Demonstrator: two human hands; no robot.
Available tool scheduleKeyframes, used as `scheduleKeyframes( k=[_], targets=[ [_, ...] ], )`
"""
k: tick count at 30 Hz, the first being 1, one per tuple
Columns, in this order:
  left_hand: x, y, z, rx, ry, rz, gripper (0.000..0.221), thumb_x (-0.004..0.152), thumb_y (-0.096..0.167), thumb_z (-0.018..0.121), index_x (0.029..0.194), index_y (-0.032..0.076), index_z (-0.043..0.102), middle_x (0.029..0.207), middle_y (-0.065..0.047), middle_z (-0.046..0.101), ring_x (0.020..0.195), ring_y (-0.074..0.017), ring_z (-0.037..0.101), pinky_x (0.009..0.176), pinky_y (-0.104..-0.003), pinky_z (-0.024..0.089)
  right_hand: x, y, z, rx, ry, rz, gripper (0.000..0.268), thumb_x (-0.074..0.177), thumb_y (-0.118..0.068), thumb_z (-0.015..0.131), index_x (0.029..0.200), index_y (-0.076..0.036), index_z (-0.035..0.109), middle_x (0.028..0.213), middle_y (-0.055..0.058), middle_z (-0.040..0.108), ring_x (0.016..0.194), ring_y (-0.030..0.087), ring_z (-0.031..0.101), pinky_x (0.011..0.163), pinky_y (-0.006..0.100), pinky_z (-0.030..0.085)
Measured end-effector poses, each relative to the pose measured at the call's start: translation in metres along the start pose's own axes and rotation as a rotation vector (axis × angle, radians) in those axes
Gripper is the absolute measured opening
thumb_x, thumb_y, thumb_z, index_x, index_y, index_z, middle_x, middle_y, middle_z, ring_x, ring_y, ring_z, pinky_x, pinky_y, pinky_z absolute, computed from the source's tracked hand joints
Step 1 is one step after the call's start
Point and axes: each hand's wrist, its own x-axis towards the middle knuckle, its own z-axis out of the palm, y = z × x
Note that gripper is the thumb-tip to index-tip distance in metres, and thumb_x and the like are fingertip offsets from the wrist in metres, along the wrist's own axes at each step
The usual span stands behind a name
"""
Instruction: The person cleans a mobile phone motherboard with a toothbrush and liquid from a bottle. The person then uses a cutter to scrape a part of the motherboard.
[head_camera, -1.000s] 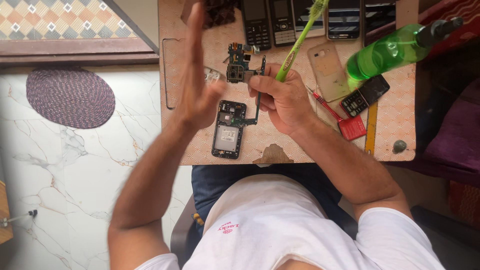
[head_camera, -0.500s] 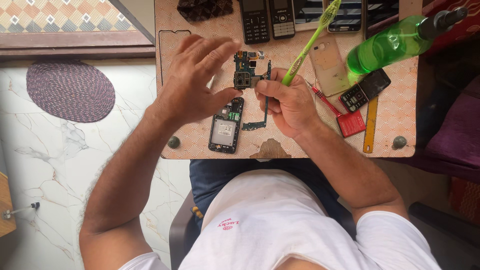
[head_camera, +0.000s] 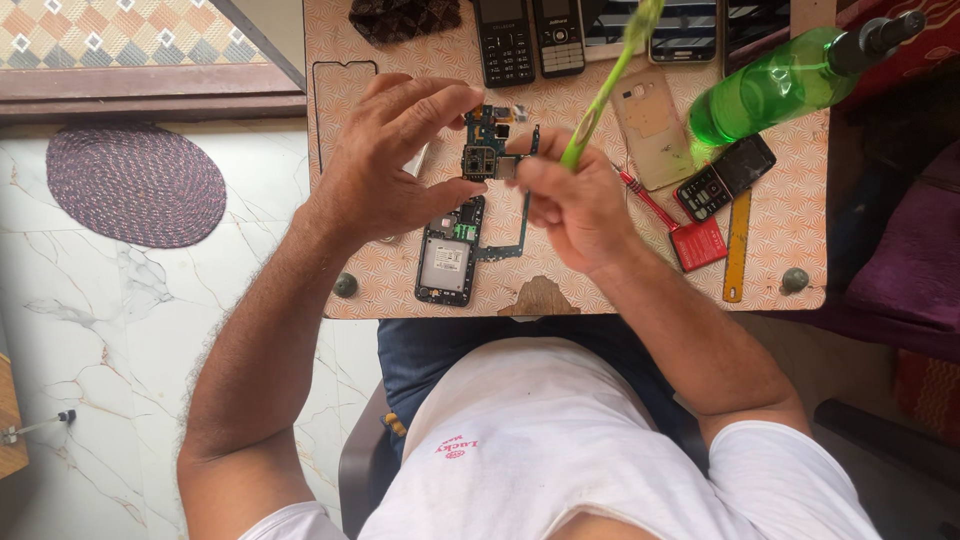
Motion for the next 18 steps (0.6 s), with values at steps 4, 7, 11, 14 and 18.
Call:
scheduleKeyframes(
  k=[4,7,11,14,18],
  targets=[
    [-0.004,-0.005,0.002,-0.061,0.032,0.014,0.079,0.076,0.019,0.099,0.142,0.008,0.058,0.129,-0.011,0.068,0.123,-0.0279,0.064,0.110,-0.045,0.053,-0.005,-0.010,-0.019,-0.148,0.010,-0.193,0.023,0.103,-0.020,0.064,0.124,-0.011,0.060,0.100,0.004,0.067,0.066,0.004,0.049,0.055,0.018,0.038],
    [-0.003,-0.012,0.001,-0.137,-0.017,-0.019,0.074,0.077,0.015,0.098,0.140,0.007,0.059,0.128,-0.011,0.069,0.113,-0.0227,0.069,0.106,-0.042,0.056,-0.014,-0.026,-0.032,-0.749,-0.011,-0.484,0.011,0.117,-0.021,0.058,0.126,-0.015,0.058,0.106,0.003,0.063,0.079,0.007,0.051,0.071,0.022,0.044],
    [-0.001,-0.015,0.000,-0.143,-0.012,-0.017,0.073,0.075,0.017,0.098,0.137,0.008,0.060,0.123,-0.010,0.070,0.111,-0.0230,0.070,0.104,-0.042,0.058,-0.011,-0.050,-0.035,-1.285,-0.027,-0.736,0.021,0.110,-0.024,0.065,0.128,-0.012,0.065,0.105,0.004,0.065,0.084,0.010,0.061,0.068,0.024,0.052],
    [0.002,-0.016,-0.004,-0.066,0.045,0.028,0.072,0.075,0.017,0.099,0.136,0.009,0.061,0.122,-0.008,0.071,0.113,-0.0236,0.070,0.107,-0.043,0.054,-0.010,-0.064,-0.029,-1.638,-0.005,-1.015,0.027,0.106,-0.023,0.078,0.130,-0.012,0.072,0.101,0.002,0.067,0.093,0.020,0.063,0.082,0.037,0.048],
    [0.004,-0.017,-0.004,-0.039,0.083,0.064,0.075,0.077,0.018,0.100,0.140,0.010,0.060,0.125,-0.007,0.071,0.115,-0.0197,0.070,0.112,-0.045,0.049,-0.011,-0.068,-0.027,-1.688,0.011,-1.055,0.031,0.103,-0.023,0.080,0.132,-0.013,0.074,0.097,0.004,0.065,0.091,0.022,0.061,0.079,0.039,0.045]
  ],
)
